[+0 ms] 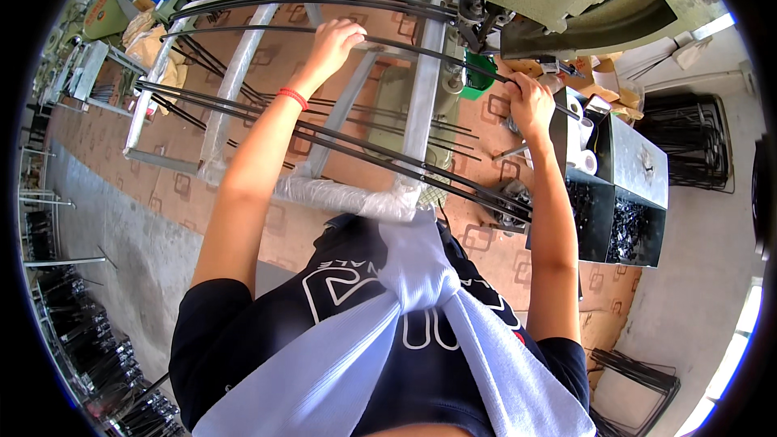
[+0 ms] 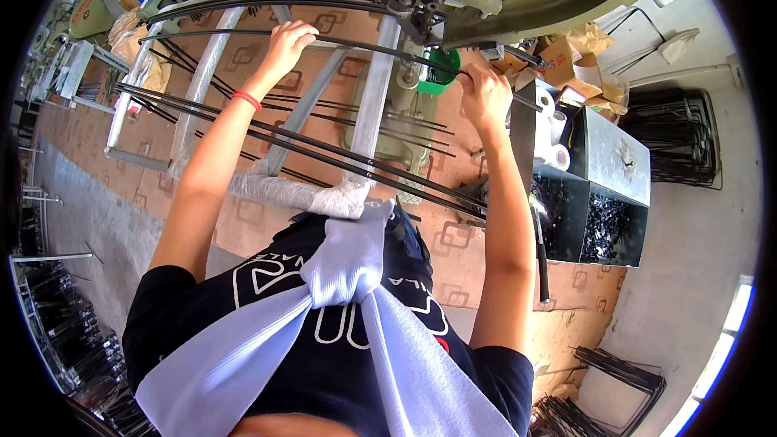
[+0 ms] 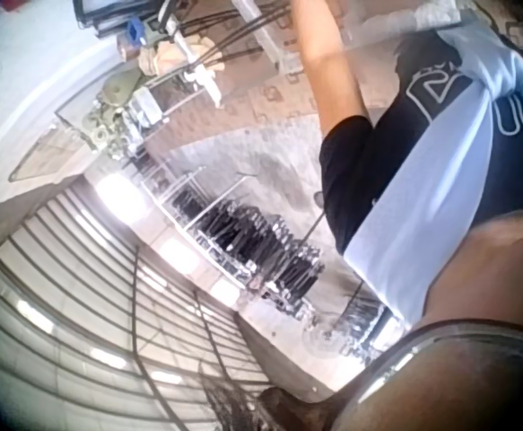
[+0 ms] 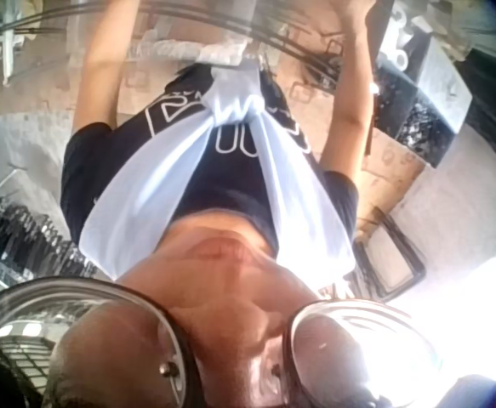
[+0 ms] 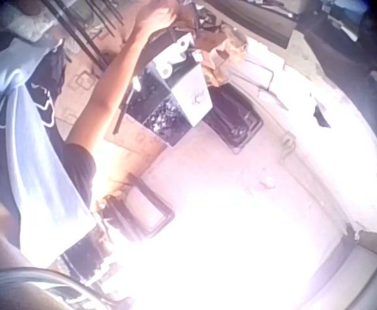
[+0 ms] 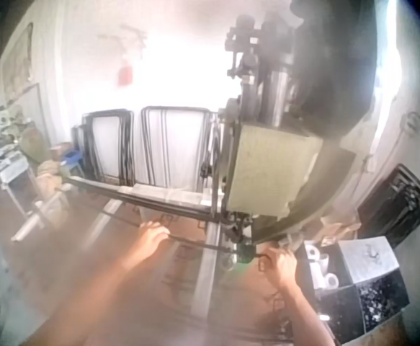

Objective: The person assembles a metal frame structure by inserting long black rods into a jig and securing them with small black plastic clips. They repeatedly pick up rods, align them within the frame, and use a hammer to tap the clips into place, ensuring the rods are held securely.

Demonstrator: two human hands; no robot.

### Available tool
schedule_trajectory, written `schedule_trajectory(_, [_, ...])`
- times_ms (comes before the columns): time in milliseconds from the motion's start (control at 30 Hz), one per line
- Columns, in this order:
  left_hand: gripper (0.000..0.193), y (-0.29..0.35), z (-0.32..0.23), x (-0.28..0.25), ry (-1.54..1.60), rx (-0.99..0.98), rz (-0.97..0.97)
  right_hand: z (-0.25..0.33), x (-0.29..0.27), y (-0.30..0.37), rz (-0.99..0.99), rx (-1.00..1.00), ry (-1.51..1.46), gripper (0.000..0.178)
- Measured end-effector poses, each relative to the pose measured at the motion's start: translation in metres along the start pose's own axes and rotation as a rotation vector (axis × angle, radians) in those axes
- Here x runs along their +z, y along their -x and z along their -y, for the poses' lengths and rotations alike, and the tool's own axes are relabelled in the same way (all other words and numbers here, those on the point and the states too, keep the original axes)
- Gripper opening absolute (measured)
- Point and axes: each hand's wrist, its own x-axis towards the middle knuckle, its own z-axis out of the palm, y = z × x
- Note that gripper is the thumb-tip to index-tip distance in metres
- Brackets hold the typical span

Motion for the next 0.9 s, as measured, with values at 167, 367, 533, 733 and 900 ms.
schedule_trajectory(167, [0.011,0.004,0.002,0.001,0.010,-0.043,0.039,-0.001,0.002,0.001,-0.033,-0.018,-0.022,0.015])
schedule_trajectory(367, [0.013,0.003,-0.003,0.002,-0.018,-0.077,0.060,-0.004,0.009,0.003,-0.083,-0.034,-0.008,0.012])
schedule_trajectory(533, [0.018,0.007,-0.003,0.009,-0.070,-0.077,0.120,-0.007,0.021,0.013,0.001,0.024,0.066,0.015])
schedule_trajectory(733, [0.021,0.007,-0.006,0.001,-0.047,-0.092,0.169,-0.007,0.006,-0.001,0.217,0.069,-0.075,0.023])
schedule_trajectory(900, [0.012,0.016,-0.015,-0.005,-0.111,-0.116,0.133,-0.004,0.006,-0.033,0.506,0.142,-0.325,0.030])
